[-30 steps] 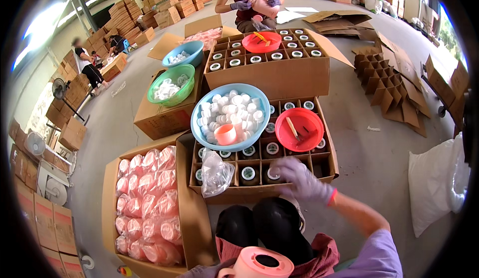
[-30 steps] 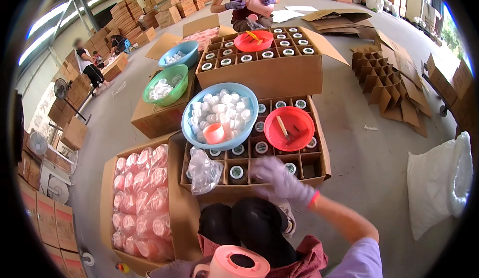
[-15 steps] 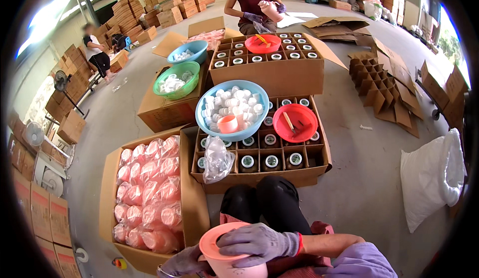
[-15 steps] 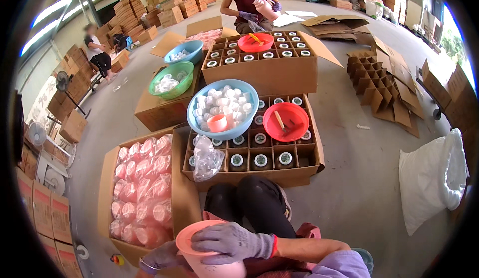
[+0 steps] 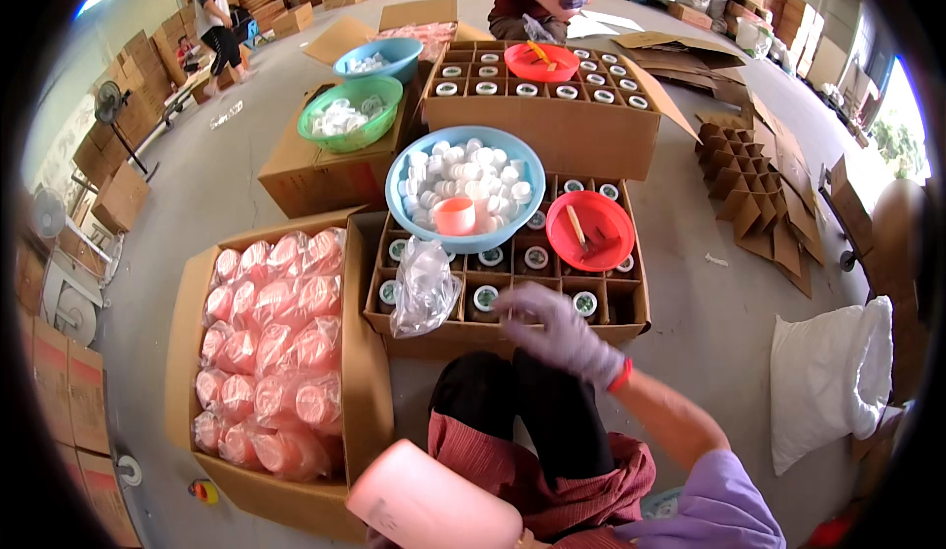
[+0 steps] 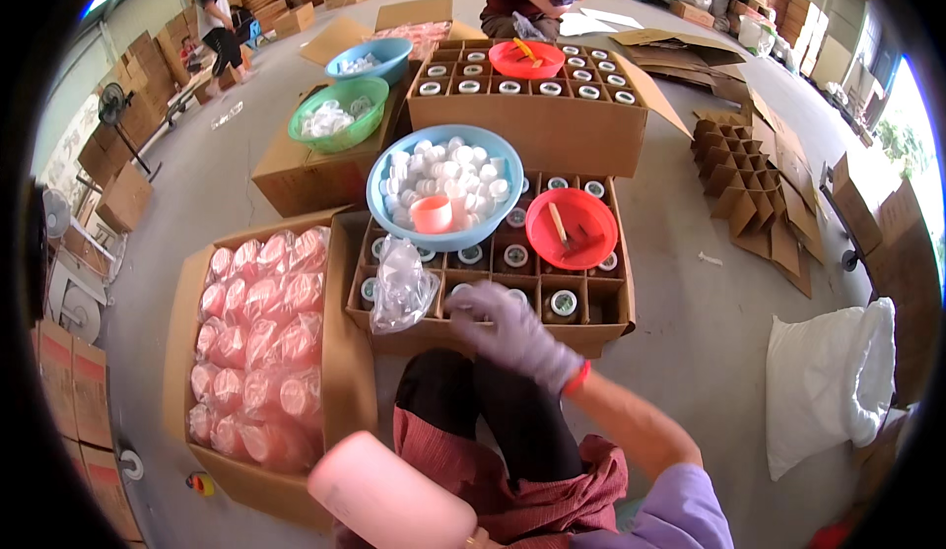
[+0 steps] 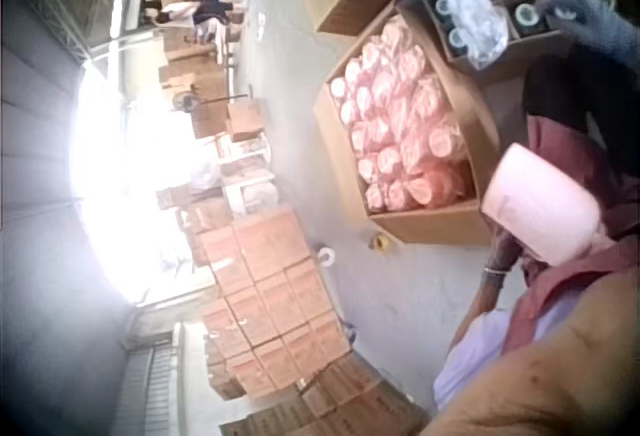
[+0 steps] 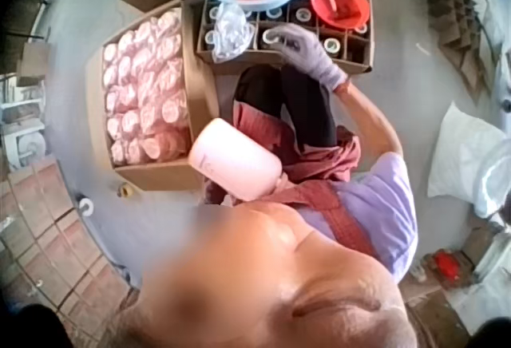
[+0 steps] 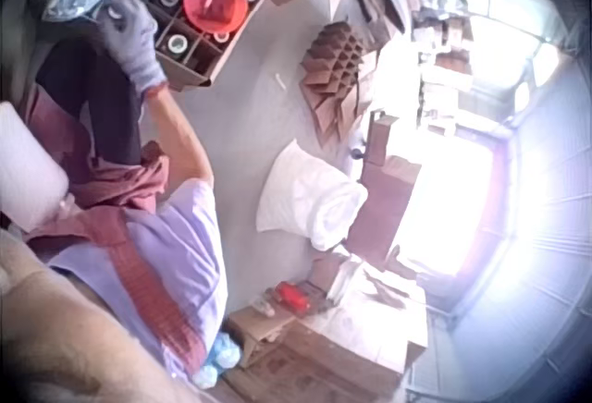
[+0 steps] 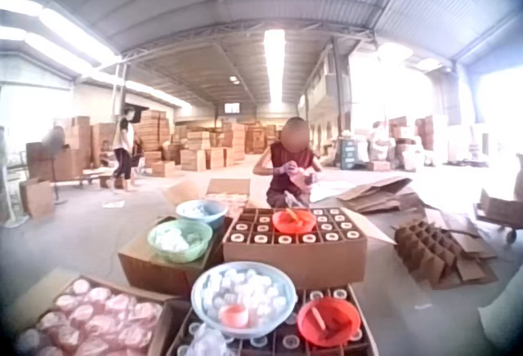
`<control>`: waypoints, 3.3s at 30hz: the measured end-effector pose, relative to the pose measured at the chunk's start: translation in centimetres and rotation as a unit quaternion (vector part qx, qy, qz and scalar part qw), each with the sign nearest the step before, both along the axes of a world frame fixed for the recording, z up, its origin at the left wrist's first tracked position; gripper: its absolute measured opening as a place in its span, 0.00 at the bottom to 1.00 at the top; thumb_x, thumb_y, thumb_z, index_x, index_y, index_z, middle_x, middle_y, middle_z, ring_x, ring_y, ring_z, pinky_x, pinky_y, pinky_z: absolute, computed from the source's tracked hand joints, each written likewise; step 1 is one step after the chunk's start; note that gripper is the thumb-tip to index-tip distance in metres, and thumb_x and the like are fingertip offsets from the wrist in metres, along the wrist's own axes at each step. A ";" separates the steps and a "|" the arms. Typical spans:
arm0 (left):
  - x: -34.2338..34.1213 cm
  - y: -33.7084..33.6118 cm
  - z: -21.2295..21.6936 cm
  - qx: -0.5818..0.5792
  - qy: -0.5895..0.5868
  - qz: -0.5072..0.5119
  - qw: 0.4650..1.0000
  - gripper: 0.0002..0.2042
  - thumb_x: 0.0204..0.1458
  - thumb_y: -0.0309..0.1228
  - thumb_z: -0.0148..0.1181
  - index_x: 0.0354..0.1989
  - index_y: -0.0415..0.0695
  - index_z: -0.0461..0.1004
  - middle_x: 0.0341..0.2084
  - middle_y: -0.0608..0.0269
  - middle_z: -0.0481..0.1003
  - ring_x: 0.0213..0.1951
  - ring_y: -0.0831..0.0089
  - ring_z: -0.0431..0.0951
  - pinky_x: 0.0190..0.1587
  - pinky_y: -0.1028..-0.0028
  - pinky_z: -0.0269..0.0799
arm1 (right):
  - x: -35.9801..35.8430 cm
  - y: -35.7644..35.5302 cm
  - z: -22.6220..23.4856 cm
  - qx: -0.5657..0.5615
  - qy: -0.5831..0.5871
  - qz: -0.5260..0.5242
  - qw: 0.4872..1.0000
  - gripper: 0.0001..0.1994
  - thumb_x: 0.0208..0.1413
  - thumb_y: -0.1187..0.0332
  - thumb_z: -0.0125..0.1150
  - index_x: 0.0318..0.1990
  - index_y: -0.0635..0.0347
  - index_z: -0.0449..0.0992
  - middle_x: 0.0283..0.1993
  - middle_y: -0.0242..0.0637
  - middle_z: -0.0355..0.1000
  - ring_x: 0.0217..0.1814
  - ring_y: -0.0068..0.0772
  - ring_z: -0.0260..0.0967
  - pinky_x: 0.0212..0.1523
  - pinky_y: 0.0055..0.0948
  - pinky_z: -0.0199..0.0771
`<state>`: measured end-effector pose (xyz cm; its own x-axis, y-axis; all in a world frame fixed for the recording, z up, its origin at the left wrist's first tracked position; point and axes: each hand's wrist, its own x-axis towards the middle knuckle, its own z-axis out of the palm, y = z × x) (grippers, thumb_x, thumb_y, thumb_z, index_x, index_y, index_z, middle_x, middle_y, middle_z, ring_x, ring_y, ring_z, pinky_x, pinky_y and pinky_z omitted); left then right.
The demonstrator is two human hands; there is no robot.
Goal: The person assembles pink kettles by inserting internal components, applying sealant to the rim with a brush, and screwing on white lids. The person works one at a time, placing finished units into a cardboard box.
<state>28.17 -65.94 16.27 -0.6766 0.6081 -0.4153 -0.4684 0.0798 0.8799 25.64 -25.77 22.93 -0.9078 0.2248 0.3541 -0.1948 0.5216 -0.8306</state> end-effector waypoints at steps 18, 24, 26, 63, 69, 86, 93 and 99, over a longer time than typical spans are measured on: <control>-10.5 10.2 -5.4 0.445 -0.225 0.335 0.799 0.16 0.60 0.26 0.48 0.57 0.39 0.65 0.55 0.54 0.71 0.57 0.65 0.72 0.50 0.67 0.79 | -20.7 14.8 -10.7 0.392 -0.372 -0.180 0.822 0.22 0.53 0.48 0.56 0.45 0.54 0.80 0.47 0.44 0.77 0.48 0.49 0.74 0.47 0.49 0.72; -12.4 13.2 -4.8 0.344 -0.224 0.312 0.857 0.12 0.59 0.23 0.48 0.51 0.37 0.68 0.48 0.60 0.73 0.47 0.72 0.75 0.54 0.72 0.74 | -23.4 16.7 -14.7 0.403 -0.452 -0.192 0.772 0.19 0.51 0.50 0.57 0.41 0.50 0.83 0.45 0.44 0.79 0.51 0.51 0.73 0.45 0.57 0.70; -12.2 12.8 -4.9 0.409 -0.256 0.307 0.820 0.11 0.58 0.21 0.46 0.49 0.36 0.67 0.44 0.63 0.72 0.41 0.75 0.73 0.51 0.75 0.74 | -22.1 15.6 -14.2 0.381 -0.343 -0.253 0.821 0.16 0.53 0.53 0.56 0.38 0.52 0.84 0.41 0.47 0.79 0.45 0.52 0.75 0.44 0.52 0.71; -8.4 17.2 2.9 0.390 -0.085 0.217 0.891 0.15 0.58 0.27 0.51 0.55 0.43 0.67 0.40 0.62 0.75 0.38 0.73 0.75 0.48 0.67 0.78 | -2.0 -0.2 3.4 0.097 0.044 -0.055 0.993 0.29 0.59 0.64 0.49 0.66 0.68 0.55 0.41 0.54 0.73 0.38 0.57 0.72 0.43 0.43 0.72; -8.1 17.6 3.6 0.350 -0.037 0.231 0.907 0.13 0.58 0.27 0.44 0.51 0.40 0.66 0.32 0.60 0.74 0.40 0.66 0.77 0.50 0.57 0.77 | -3.8 -0.6 3.2 -0.050 0.138 -0.004 0.989 0.35 0.59 0.55 0.55 0.69 0.67 0.54 0.65 0.55 0.55 0.67 0.50 0.58 0.66 0.40 0.58; -12.4 15.6 0.0 0.323 -0.066 0.306 0.893 0.13 0.61 0.28 0.46 0.53 0.41 0.66 0.43 0.61 0.74 0.43 0.70 0.77 0.50 0.67 0.78 | -15.3 4.3 -4.4 -0.169 -0.019 -0.038 0.985 0.22 0.59 0.58 0.56 0.56 0.60 0.70 0.52 0.52 0.65 0.55 0.54 0.65 0.61 0.42 0.64; -13.4 14.9 -1.7 0.337 -0.120 0.310 0.881 0.13 0.61 0.29 0.48 0.52 0.40 0.69 0.43 0.60 0.75 0.45 0.70 0.76 0.52 0.66 0.77 | -24.5 12.2 -16.0 0.159 -0.208 -0.165 0.951 0.30 0.45 0.50 0.69 0.51 0.61 0.73 0.55 0.60 0.66 0.55 0.58 0.68 0.55 0.46 0.69; -12.9 14.5 -0.8 0.352 -0.144 0.304 0.873 0.12 0.63 0.32 0.47 0.48 0.39 0.71 0.38 0.63 0.77 0.42 0.72 0.79 0.48 0.72 0.78 | -19.6 9.9 -5.7 0.204 -0.034 -0.111 0.972 0.28 0.39 0.56 0.75 0.42 0.67 0.71 0.56 0.58 0.64 0.53 0.57 0.68 0.54 0.42 0.71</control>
<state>15.29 -51.47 15.48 -0.8929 0.3448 -0.2895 -0.4449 -0.7742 0.4502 6.06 -15.91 17.27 -0.8776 0.2701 0.3960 0.0073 0.8336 -0.5523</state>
